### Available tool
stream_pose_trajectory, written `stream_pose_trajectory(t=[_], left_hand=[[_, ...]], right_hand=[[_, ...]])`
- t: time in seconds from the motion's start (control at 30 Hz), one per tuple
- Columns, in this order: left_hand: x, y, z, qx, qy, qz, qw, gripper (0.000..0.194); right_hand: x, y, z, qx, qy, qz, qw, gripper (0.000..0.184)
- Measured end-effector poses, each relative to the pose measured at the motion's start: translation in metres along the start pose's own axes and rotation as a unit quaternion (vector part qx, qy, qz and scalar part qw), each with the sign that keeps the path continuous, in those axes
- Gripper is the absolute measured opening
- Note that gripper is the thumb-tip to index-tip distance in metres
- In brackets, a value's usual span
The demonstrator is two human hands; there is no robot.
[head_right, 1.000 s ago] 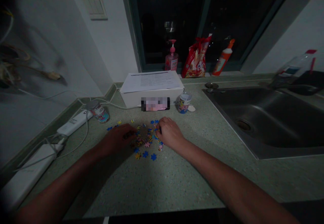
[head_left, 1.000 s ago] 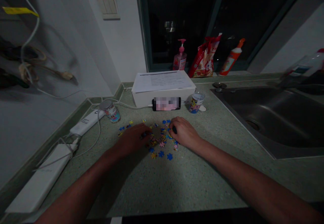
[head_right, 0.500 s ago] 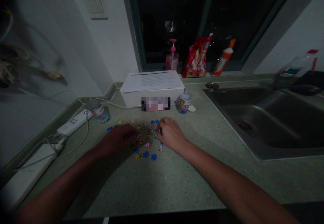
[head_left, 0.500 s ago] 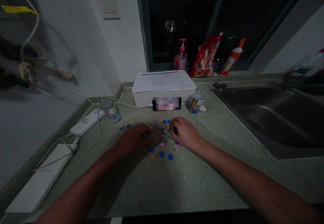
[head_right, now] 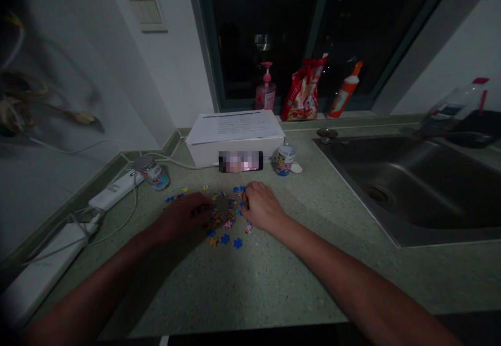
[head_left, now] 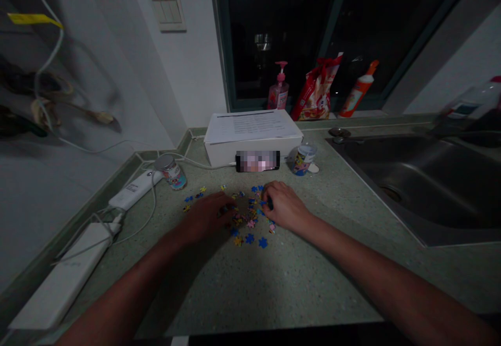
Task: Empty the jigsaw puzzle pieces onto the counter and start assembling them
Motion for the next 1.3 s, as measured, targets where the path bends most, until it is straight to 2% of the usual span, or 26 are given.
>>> stream_pose_trajectory(t=[0.23, 0.4, 0.57, 0.73, 0.87, 1.03, 1.13, 1.23, 1.3], left_hand=[[0.000, -0.002, 0.000, 0.003, -0.003, 0.006, 1.000, 0.018], [0.010, -0.005, 0.001, 0.026, -0.015, 0.071, 0.997, 0.020], [0.024, -0.013, 0.004, -0.002, -0.013, 0.125, 0.992, 0.016], [0.018, -0.011, 0.003, 0.010, -0.009, 0.119, 0.993, 0.017], [-0.002, 0.004, -0.001, 0.037, 0.027, 0.103, 0.994, 0.018], [-0.039, 0.053, -0.001, 0.124, 0.073, 0.027, 0.989, 0.025], [-0.065, 0.067, 0.001, 0.108, 0.119, -0.053, 0.985, 0.029], [-0.086, 0.067, 0.003, 0.064, 0.154, -0.112, 0.980, 0.030], [-0.095, 0.066, 0.005, 0.056, 0.173, -0.120, 0.976, 0.028]], right_hand=[[-0.009, 0.003, 0.003, -0.025, 0.025, -0.024, 0.999, 0.014], [-0.030, 0.008, 0.008, -0.008, 0.045, -0.113, 0.993, 0.014], [-0.048, 0.007, 0.015, -0.004, 0.049, -0.173, 0.984, 0.017], [-0.051, 0.005, 0.016, -0.011, 0.044, -0.199, 0.979, 0.013], [-0.045, 0.004, 0.015, -0.004, 0.043, -0.201, 0.979, 0.019], [-0.025, 0.006, 0.011, 0.022, 0.040, -0.143, 0.989, 0.018], [-0.012, 0.009, 0.008, 0.032, 0.030, -0.103, 0.994, 0.019], [-0.003, 0.010, 0.005, 0.030, 0.025, -0.076, 0.996, 0.021], [0.002, 0.009, 0.004, 0.031, 0.020, -0.065, 0.997, 0.022]])
Point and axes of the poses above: each hand's wrist, its own z-axis away from the middle knuckle, its own y-axis out of the back of the hand, x = y × z, the point moved 9 cm from there along -z, towards the middle knuckle, and after that the axes turned 4 degrees about z, right-handed, at the moved point
